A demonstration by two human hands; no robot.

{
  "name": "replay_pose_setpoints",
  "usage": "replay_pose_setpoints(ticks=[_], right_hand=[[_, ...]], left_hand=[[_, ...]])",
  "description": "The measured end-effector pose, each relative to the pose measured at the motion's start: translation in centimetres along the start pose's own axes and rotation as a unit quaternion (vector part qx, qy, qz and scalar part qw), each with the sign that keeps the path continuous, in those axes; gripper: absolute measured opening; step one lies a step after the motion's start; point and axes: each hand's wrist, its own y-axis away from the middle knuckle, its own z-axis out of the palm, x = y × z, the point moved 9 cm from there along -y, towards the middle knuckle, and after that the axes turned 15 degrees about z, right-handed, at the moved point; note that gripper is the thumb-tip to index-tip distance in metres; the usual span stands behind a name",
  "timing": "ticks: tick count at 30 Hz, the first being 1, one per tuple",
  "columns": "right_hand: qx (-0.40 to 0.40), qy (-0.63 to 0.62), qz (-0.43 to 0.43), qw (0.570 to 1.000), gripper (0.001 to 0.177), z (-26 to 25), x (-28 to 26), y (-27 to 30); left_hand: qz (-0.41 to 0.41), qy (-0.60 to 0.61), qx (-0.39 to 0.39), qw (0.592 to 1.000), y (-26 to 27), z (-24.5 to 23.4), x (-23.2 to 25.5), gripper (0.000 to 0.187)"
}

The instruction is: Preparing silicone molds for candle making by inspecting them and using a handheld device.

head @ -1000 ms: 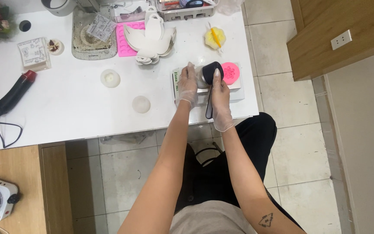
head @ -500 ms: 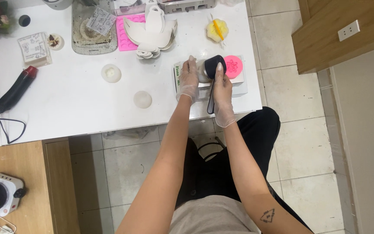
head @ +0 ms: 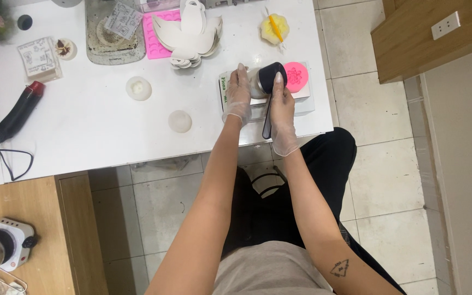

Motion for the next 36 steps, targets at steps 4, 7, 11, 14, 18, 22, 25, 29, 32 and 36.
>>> replay_pose_setpoints(ticks=[4,7,11,14,18,22,25,29,32,36], right_hand=[[0.003,0.002,0.009,1.000,0.078,-0.1,0.5,-0.4],[-0.009,-0.003,0.000,1.000,0.074,0.2,0.2,-0.2],[-0.026,-0.029,-0.025,0.999,0.073,0.4,-0.3,0.1],[-0.023,-0.036,0.012,0.999,0.073,0.3,0.3,0.1],[-0.016,-0.020,0.006,1.000,0.076,0.1,0.3,0.0],[-0.019,-0.034,-0.017,0.999,0.078,0.1,-0.3,0.4],[-0.016,-0.017,0.005,1.000,0.078,0.1,-0.4,0.9],[-0.018,-0.026,-0.004,0.999,0.079,0.1,-0.4,0.6],[-0.017,-0.015,0.011,1.000,0.078,0.2,-0.1,0.6],[-0.028,-0.025,-0.011,0.999,0.077,0.3,-0.2,0.4]], left_hand=[[-0.002,0.014,0.006,1.000,-0.1,0.1,-0.5,0.069],[-0.004,-0.002,0.006,1.000,0.0,-0.1,-0.2,0.068],[0.001,0.006,0.004,1.000,-0.1,0.1,-0.3,0.068],[0.007,-0.001,0.003,1.000,-0.2,0.1,-0.5,0.068],[0.003,-0.010,0.006,1.000,-0.2,0.1,-0.7,0.068],[0.004,-0.019,0.005,1.000,0.0,-0.1,-0.1,0.068],[-0.006,0.024,0.000,1.000,0.3,0.2,-0.1,0.069],[-0.002,0.017,-0.001,1.000,0.0,0.3,-0.2,0.069],[-0.011,0.013,-0.002,1.000,0.2,0.2,0.0,0.069],[-0.014,0.014,-0.002,1.000,0.3,0.1,0.1,0.068]])
